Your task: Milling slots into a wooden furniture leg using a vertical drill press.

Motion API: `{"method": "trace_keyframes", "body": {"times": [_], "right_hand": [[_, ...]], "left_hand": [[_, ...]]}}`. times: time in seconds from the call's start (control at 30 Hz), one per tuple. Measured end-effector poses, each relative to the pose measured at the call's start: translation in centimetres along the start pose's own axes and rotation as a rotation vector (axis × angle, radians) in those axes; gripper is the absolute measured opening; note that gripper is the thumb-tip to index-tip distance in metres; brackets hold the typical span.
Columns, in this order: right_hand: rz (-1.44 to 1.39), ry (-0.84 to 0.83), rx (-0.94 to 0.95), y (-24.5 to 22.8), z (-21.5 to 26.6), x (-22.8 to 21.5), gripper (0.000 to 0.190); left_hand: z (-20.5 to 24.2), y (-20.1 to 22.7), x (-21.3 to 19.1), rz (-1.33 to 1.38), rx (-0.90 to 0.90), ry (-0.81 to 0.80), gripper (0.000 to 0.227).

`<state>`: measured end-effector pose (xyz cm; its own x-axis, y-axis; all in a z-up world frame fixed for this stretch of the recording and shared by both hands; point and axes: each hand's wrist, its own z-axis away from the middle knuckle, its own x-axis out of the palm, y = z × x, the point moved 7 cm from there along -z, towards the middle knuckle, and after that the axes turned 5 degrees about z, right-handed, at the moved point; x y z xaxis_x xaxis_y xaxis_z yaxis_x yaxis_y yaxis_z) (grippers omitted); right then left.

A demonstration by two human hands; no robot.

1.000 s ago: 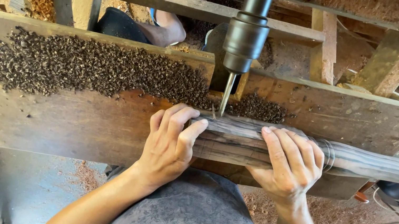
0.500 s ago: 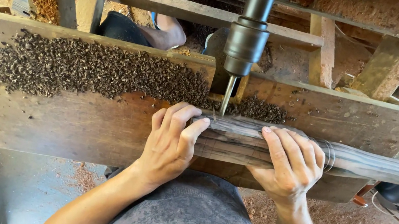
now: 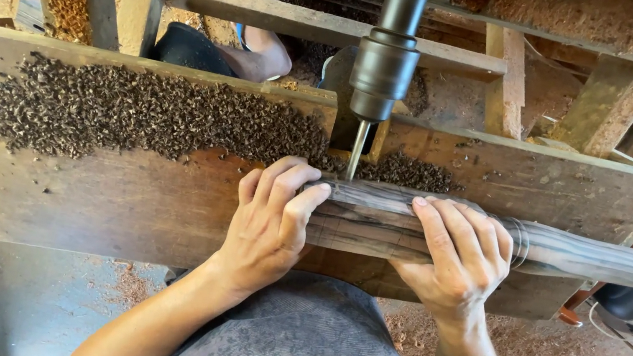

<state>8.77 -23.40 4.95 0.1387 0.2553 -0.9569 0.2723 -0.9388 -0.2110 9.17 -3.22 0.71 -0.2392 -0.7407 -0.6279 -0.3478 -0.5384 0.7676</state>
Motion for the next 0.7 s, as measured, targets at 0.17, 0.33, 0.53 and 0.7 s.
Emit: {"method": "trace_keyframes", "body": {"times": [0.17,0.33,0.53,0.7], "right_hand": [[-0.005,-0.040,-0.023,0.0,0.2,-0.3,0.050],[-0.027,-0.068,-0.020,-0.5,0.1,-0.5,0.050],[-0.025,-0.098,0.004,-0.6,1.4,-0.2,0.049],[-0.052,-0.112,-0.016,-1.2,3.3,-0.2,0.051]], "left_hand": [[0.5,0.1,0.0,0.035,-0.026,-0.003,0.054],[0.7,0.4,-0.2,0.020,-0.035,0.005,0.056],[1.9,0.5,0.1,0.046,-0.035,-0.016,0.055],[4.0,0.7,0.2,0.024,-0.025,-0.040,0.058]]}}
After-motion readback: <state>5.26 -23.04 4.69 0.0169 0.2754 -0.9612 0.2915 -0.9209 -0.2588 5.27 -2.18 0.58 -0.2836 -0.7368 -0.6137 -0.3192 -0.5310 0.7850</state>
